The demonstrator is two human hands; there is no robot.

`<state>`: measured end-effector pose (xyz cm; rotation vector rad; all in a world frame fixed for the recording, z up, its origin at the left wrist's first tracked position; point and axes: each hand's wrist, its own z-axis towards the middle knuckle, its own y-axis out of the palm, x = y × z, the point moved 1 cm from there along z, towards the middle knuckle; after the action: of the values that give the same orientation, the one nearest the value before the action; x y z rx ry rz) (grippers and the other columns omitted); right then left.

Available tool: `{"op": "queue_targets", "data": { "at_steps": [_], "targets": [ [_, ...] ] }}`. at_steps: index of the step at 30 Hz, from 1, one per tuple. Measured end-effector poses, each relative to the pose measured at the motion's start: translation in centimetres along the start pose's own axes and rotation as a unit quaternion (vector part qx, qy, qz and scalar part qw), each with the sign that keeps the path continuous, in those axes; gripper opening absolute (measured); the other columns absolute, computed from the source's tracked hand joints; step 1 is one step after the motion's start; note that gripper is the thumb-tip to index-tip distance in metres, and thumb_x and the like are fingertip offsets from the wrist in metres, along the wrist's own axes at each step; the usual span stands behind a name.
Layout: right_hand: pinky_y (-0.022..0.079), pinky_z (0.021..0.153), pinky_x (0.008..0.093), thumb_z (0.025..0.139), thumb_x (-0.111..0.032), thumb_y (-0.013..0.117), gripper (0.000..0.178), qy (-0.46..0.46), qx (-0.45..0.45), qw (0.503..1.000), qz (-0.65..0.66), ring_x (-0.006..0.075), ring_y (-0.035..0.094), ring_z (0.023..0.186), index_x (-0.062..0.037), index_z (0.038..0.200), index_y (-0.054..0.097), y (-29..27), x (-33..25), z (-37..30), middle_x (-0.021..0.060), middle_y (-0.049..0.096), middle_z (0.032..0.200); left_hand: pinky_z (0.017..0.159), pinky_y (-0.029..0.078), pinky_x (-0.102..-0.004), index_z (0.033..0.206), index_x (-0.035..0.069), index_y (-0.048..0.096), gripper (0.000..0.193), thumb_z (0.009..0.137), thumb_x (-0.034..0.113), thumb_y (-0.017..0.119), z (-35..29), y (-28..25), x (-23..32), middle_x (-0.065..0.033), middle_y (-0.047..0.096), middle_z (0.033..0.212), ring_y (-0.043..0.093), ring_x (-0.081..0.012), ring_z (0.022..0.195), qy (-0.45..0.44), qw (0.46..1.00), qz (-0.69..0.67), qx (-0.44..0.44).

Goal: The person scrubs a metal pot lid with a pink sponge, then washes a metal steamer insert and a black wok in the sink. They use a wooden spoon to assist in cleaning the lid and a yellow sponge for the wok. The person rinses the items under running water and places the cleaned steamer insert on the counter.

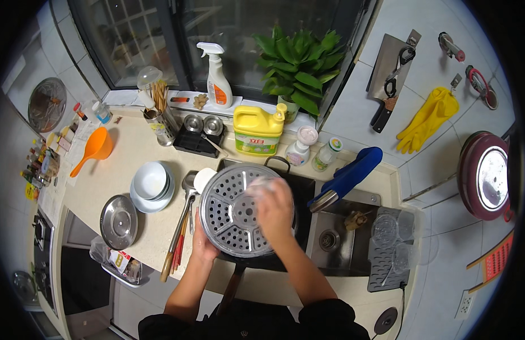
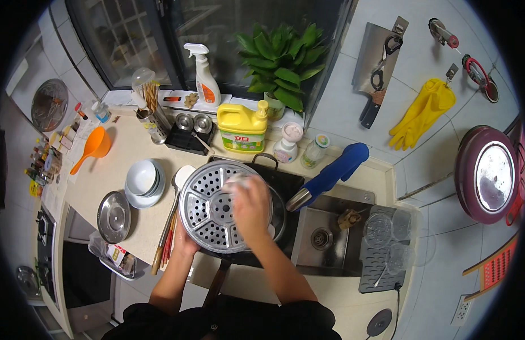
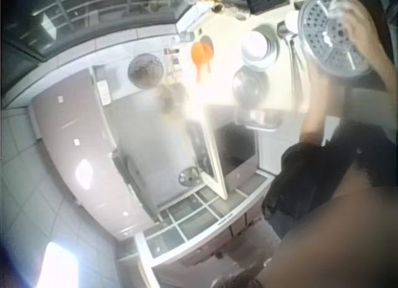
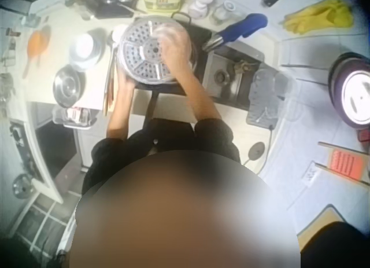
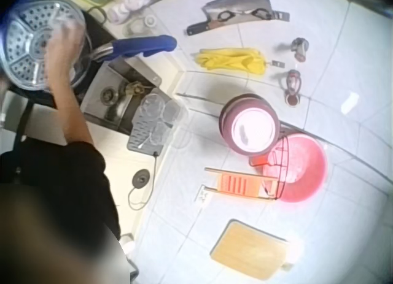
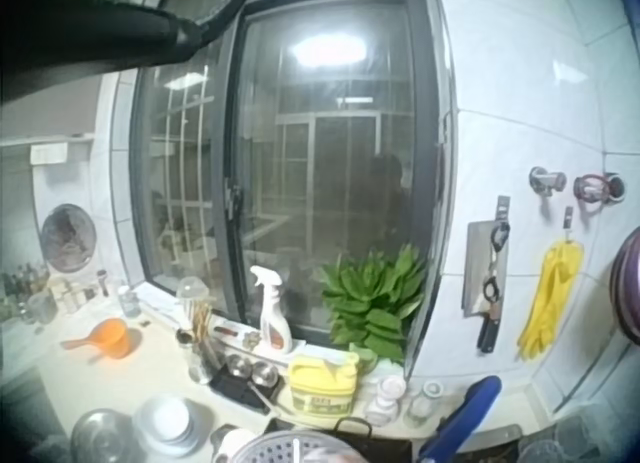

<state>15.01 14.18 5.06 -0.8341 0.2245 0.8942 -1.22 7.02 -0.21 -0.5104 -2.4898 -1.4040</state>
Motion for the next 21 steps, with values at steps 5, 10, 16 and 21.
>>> {"op": "queue_targets", "data": {
  "at_steps": [5,10,16,21],
  "targets": [
    [0.039,0.091,0.0454,0.072,0.001,0.060,0.022,0.046,-0.012,0.993,0.107,0.0356,0.051,0.105,-0.0049,0.093,0.062,-0.5,-2.4,-6.0,0.0123,0.053,0.103,0.093,0.044,-0.0434,0.126,0.012,0.049,0.061,0.088,0.059,0.038,1.1,-1.3,0.4,-0.0099,0.056,0.120,0.054,-0.0267,0.109,0.007,1.000,-0.020,-0.006],
    [0.036,0.094,0.0515,0.072,0.001,0.063,0.019,-0.030,-0.061,0.990,0.126,0.0338,0.053,0.106,-0.0072,0.090,0.065,-0.7,-2.4,-8.1,0.0108,0.055,0.098,0.092,0.045,-0.0420,0.124,0.011,0.051,0.062,0.088,0.060,0.037,1.2,-1.4,0.2,-0.0093,0.056,0.121,0.055,-0.0257,0.108,0.000,1.000,-0.030,-0.009],
    [0.047,0.078,0.0282,0.079,0.001,0.058,0.016,0.242,0.017,0.957,0.156,0.0250,0.060,0.087,-0.0018,0.093,0.065,-2.7,5.7,-9.3,0.0131,0.060,0.097,0.084,0.049,-0.0327,0.114,0.006,0.055,0.047,0.092,0.047,0.045,0.6,-0.3,0.3,-0.0072,0.063,0.104,0.062,-0.0184,0.091,0.042,0.996,0.063,0.056],
    [0.046,0.076,0.0298,0.078,0.000,0.061,0.016,0.134,0.033,0.987,0.082,0.0247,0.059,0.086,-0.0006,0.093,0.063,-3.2,2.5,-9.5,0.0129,0.057,0.102,0.070,0.047,-0.0254,0.103,0.005,0.059,0.040,0.093,0.042,0.047,0.1,2.5,-0.8,-0.0047,0.064,0.093,0.060,-0.0131,0.079,0.102,0.984,0.137,0.049]
  ]
}}
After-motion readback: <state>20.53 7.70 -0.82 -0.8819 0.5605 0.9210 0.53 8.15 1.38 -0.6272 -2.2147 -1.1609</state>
